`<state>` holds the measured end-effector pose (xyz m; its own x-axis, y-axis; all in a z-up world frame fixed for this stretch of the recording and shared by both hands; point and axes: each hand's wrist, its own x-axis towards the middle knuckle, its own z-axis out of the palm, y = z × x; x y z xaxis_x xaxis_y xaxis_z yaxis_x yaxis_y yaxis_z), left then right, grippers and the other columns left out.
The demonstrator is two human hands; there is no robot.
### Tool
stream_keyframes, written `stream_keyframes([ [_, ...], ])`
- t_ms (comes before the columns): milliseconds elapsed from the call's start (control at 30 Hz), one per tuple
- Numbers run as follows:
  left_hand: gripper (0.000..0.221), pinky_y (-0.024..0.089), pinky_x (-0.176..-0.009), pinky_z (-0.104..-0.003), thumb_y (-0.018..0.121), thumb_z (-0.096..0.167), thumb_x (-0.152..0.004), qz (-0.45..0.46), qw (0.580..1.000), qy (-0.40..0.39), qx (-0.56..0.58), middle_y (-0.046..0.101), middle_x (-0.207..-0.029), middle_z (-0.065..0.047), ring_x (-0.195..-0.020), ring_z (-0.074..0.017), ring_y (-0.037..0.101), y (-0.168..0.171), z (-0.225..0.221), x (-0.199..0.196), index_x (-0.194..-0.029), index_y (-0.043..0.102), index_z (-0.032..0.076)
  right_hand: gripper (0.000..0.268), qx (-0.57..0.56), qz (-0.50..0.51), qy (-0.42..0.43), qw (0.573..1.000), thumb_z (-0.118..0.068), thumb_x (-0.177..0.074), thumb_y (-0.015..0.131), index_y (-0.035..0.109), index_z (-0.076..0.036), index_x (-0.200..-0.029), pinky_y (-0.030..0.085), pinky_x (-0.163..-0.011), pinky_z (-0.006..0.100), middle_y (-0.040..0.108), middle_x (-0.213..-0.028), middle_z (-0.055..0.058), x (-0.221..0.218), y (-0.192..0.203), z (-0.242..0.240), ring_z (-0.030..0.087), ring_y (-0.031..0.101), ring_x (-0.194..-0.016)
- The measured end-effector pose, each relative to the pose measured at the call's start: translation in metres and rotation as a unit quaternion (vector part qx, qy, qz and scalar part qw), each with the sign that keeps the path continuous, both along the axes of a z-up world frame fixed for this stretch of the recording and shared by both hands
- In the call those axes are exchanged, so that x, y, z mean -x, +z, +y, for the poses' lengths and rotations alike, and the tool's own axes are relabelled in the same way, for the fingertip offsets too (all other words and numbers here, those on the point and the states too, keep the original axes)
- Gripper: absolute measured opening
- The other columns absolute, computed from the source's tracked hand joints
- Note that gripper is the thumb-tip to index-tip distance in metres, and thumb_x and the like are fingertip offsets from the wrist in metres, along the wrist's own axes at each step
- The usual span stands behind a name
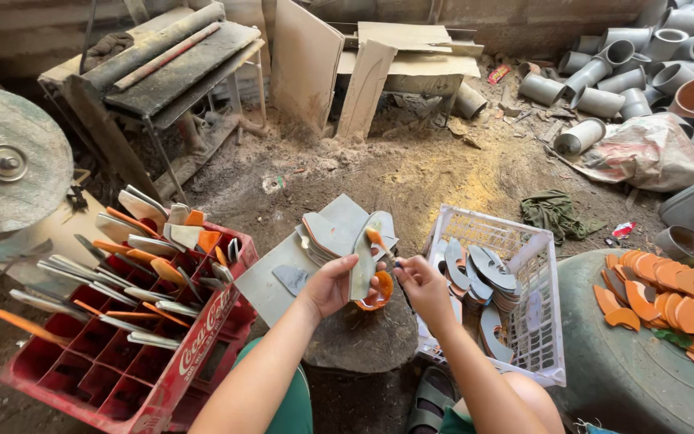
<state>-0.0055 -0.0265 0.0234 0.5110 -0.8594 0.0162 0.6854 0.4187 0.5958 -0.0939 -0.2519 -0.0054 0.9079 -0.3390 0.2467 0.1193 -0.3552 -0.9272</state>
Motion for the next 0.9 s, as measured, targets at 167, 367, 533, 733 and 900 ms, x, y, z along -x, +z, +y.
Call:
stream_keyframes([
  [167,0.057,0.061,-0.089,-0.041,0.059,0.031,-0.102,0.022,0.999,0.008,0.044,0.066,-0.131,-0.02,-0.102,-0.0258,0.072,-0.005,-0.006,0.004,-0.148,0.046,0.0,0.018,0.02,-0.015,-0.066,0.998,-0.018,-0.095,0.075,0.072,-0.005,-0.107,0.04,-0.053,0.023,0.06,-0.073,-0.002,-0.002,-0.01,-0.006,0.003,0.049,-0.062],
  [367,0.057,0.062,-0.086,-0.04,0.062,0.028,-0.102,-0.026,0.999,0.017,0.019,0.067,-0.13,-0.019,-0.099,-0.0261,0.073,0.005,-0.007,0.002,-0.148,0.047,-0.001,0.018,-0.01,-0.021,-0.041,0.999,-0.019,-0.096,0.072,0.069,-0.004,-0.106,0.043,-0.056,0.023,0.062,-0.082,-0.005,-0.009,-0.005,0.002,0.004,0.051,-0.065],
  [533,0.055,0.061,-0.088,-0.042,0.062,0.025,-0.1,-0.025,0.999,0.028,0.028,0.066,-0.129,-0.017,-0.1,-0.0247,0.073,0.009,-0.001,0.007,-0.146,0.047,0.0,0.02,-0.022,0.006,-0.077,0.997,-0.02,-0.096,0.074,0.068,-0.004,-0.107,0.042,-0.055,0.024,0.06,-0.074,-0.002,-0.007,-0.003,0.014,0.005,0.05,-0.064],
  [733,0.053,0.061,-0.09,-0.043,0.061,0.022,-0.1,-0.029,0.999,0.02,0.008,0.067,-0.129,-0.017,-0.102,-0.0251,0.073,0.01,0.001,0.01,-0.146,0.048,-0.001,0.021,-0.007,-0.005,-0.07,0.998,-0.022,-0.095,0.073,0.068,-0.005,-0.108,0.042,-0.055,0.024,0.059,-0.074,-0.003,-0.009,-0.008,0.017,0.004,0.051,-0.063],
  [900,0.053,0.061,-0.089,-0.041,0.061,0.022,-0.1,-0.034,0.998,0.046,-0.024,0.068,-0.127,-0.018,-0.1,-0.0247,0.073,0.013,0.0,0.004,-0.146,0.049,-0.001,0.017,-0.027,0.002,-0.069,0.997,-0.02,-0.1,0.072,0.067,-0.004,-0.105,0.037,-0.055,0.024,0.053,-0.07,-0.003,-0.021,-0.012,0.015,0.005,0.044,-0.063],
])
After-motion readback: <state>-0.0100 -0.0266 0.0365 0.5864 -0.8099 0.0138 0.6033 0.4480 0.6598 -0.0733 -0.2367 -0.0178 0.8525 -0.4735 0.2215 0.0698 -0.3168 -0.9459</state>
